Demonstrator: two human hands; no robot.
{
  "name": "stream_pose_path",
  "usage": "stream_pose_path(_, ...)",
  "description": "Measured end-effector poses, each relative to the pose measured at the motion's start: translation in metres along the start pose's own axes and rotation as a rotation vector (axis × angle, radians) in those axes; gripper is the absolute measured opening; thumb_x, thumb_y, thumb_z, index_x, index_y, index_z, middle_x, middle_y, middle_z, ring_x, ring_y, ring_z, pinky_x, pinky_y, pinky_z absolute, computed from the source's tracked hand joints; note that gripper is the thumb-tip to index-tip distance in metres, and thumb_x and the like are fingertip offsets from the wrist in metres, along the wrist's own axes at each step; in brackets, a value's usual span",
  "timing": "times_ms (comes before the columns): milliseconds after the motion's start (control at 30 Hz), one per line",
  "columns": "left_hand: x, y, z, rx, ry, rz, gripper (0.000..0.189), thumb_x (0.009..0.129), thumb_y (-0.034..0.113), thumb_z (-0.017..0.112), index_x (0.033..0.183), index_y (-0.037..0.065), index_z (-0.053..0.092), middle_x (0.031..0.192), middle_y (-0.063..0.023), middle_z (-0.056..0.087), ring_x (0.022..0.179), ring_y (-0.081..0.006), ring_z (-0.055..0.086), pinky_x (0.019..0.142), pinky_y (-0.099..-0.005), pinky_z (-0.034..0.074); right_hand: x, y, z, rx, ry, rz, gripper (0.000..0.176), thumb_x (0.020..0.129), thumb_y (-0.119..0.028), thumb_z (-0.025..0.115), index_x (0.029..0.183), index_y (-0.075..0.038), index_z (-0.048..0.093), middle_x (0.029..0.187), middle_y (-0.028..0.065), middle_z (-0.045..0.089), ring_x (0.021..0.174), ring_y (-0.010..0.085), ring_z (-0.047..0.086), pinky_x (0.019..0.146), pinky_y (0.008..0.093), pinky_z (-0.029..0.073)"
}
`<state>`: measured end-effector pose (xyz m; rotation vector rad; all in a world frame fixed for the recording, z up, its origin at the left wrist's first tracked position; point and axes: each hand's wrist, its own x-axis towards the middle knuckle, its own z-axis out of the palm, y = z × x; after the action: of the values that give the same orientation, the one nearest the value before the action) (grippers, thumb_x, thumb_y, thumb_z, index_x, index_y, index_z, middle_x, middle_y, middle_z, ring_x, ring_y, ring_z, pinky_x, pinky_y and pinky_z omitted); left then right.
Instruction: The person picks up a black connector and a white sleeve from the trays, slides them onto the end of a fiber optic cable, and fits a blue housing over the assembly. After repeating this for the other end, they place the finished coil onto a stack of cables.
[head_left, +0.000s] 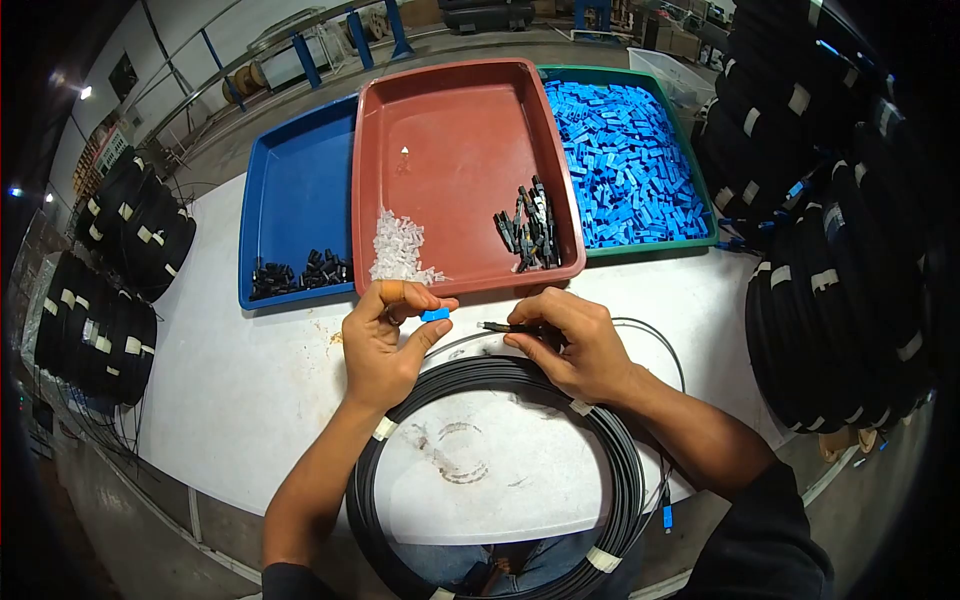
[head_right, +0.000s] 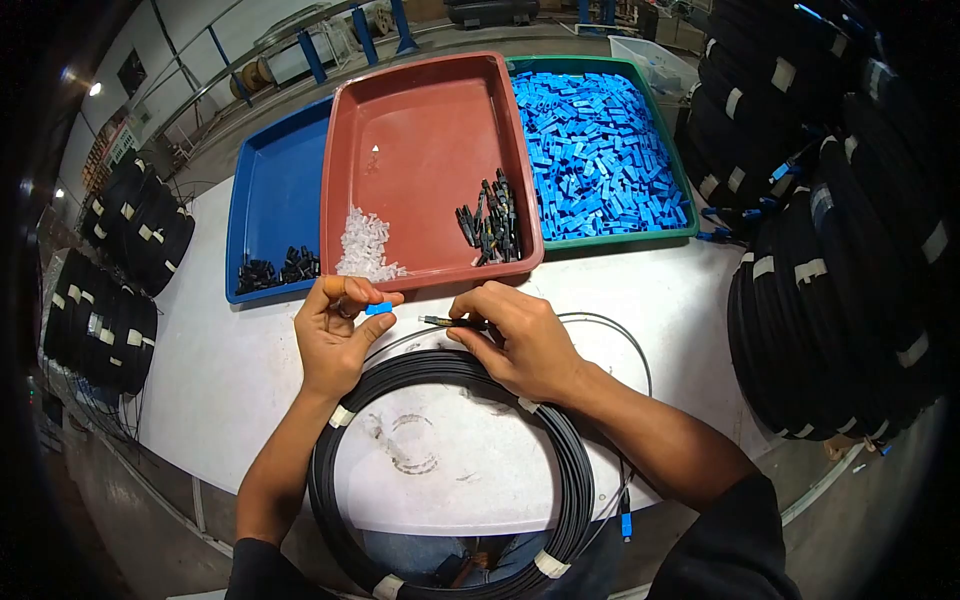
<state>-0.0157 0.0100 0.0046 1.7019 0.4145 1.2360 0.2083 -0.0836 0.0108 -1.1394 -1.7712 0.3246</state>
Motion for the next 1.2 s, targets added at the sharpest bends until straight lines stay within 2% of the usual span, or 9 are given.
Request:
stream_pose_path(167,-0.001,0.003,-0.004,0.209,-0.038,0.007,0.031,0.082,-0.008,0.078,0.103,0.002,0.058,0.103,-0.0117,0.066,0.098,-0.0167,0.065,0.093,-0.0318,0.051,-0.001,0.002,0.001,0.008,-0.011,0.016,0.017,0.087,-0.007,0.077,0.100,-0.003,0.067,0.089,0.0108,0.067,0.076,0.0234,0.069,0.064,0.0339,0.054)
stream_pose_path(400,-0.001,0.008,0.000,0.297,-0.061,0.031,0.022,0.082,-0.005,0.079,0.098,-0.001,0.064,0.103,-0.0146,0.070,0.096,-0.0159,0.064,0.092,-0.0309,0.048,-0.001,0.002,0.001,0.009,0.015,-0.005,0.016,0.087,-0.007,0.077,0.100,-0.003,0.067,0.088,0.0103,0.067,0.075,0.0224,0.068,0.062,0.0335,0.053)
stream_pose_path(600,-0.002,0.012,0.001,0.216,-0.133,-0.022,0.025,0.080,-0.008,0.080,0.100,-0.002,0.066,0.101,-0.0153,0.073,0.098,-0.0179,0.068,0.090,-0.0314,0.052,0.000,0.001,0.000,0.000,0.000,-0.005,0.016,0.087,-0.006,0.078,0.099,-0.003,0.067,0.087,0.0099,0.067,0.073,0.0217,0.068,0.061,0.0329,0.053)
stream_pose_path(900,-0.002,0.009,0.000,0.278,-0.123,-0.029,0.029,0.079,-0.007,0.083,0.103,-0.003,0.067,0.101,-0.0160,0.074,0.096,-0.0183,0.071,0.088,-0.0316,0.056,0.000,0.002,0.000,-0.024,0.005,-0.038,0.016,0.086,-0.006,0.078,0.099,-0.003,0.067,0.087,0.0101,0.067,0.072,0.0231,0.068,0.061,0.0341,0.054)
stream_pose_path(1200,-0.002,0.012,0.001,0.350,-0.236,-0.064,0.029,0.079,-0.006,0.083,0.103,-0.003,0.068,0.099,-0.0157,0.076,0.094,-0.0187,0.074,0.082,-0.0296,0.058,0.000,0.003,-0.001,-0.064,-0.057,-0.092,0.019,0.085,-0.006,0.078,0.100,-0.003,0.067,0.087,0.0104,0.066,0.071,0.0253,0.069,0.062,0.0356,0.055)
